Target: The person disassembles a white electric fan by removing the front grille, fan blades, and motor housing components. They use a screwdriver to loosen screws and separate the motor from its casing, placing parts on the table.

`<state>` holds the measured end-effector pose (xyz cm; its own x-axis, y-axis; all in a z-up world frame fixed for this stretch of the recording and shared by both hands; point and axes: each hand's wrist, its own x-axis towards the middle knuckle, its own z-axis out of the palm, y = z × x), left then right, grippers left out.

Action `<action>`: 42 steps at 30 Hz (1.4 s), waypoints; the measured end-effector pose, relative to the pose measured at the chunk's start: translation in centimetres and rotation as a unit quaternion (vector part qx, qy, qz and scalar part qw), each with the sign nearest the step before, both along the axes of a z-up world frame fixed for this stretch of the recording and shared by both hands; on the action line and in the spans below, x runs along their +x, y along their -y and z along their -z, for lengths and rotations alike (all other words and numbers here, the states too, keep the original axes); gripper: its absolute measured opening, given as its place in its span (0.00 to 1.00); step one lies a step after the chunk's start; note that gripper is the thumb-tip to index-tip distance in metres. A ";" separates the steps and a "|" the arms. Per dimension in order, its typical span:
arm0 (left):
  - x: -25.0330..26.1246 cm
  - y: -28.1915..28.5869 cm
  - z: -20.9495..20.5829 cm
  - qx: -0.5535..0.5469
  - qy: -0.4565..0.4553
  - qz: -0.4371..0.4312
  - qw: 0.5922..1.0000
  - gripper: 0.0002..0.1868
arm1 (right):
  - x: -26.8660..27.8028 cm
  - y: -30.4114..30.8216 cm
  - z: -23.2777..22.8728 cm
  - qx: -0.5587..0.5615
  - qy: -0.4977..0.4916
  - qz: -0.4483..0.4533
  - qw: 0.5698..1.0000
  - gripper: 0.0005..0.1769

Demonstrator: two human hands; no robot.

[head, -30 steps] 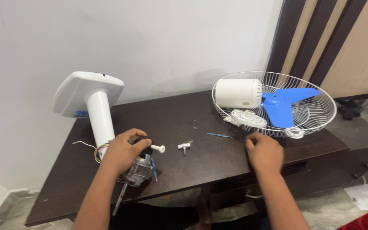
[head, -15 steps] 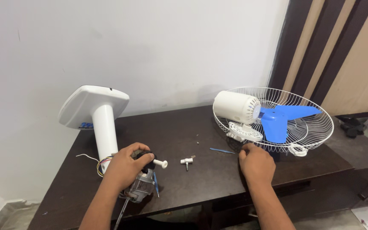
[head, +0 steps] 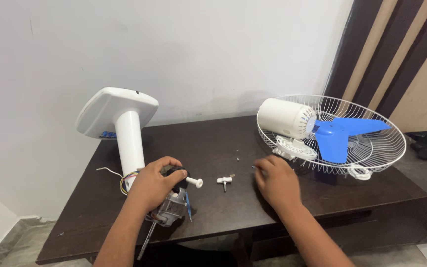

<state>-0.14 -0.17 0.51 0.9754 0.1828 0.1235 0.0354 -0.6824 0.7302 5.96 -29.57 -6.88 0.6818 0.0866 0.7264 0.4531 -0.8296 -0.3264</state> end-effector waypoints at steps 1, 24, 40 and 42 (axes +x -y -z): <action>0.0 0.0 0.1 -0.001 -0.003 -0.001 1.000 0.19 | 1.0 -0.5 0.0 -0.027 0.032 -0.032 0.999 0.07; -0.4 0.1 -0.2 -0.014 0.018 0.002 1.000 0.19 | -3.6 2.7 1.1 -0.006 -0.154 0.066 0.986 0.07; -0.5 -0.4 0.5 -0.017 0.039 0.019 0.999 0.18 | -5.2 2.6 1.1 -0.132 -0.110 0.120 0.978 0.10; -0.6 -0.3 0.4 -0.023 0.038 0.015 0.999 0.18 | -5.6 2.4 1.2 -0.183 -0.091 0.121 0.971 0.10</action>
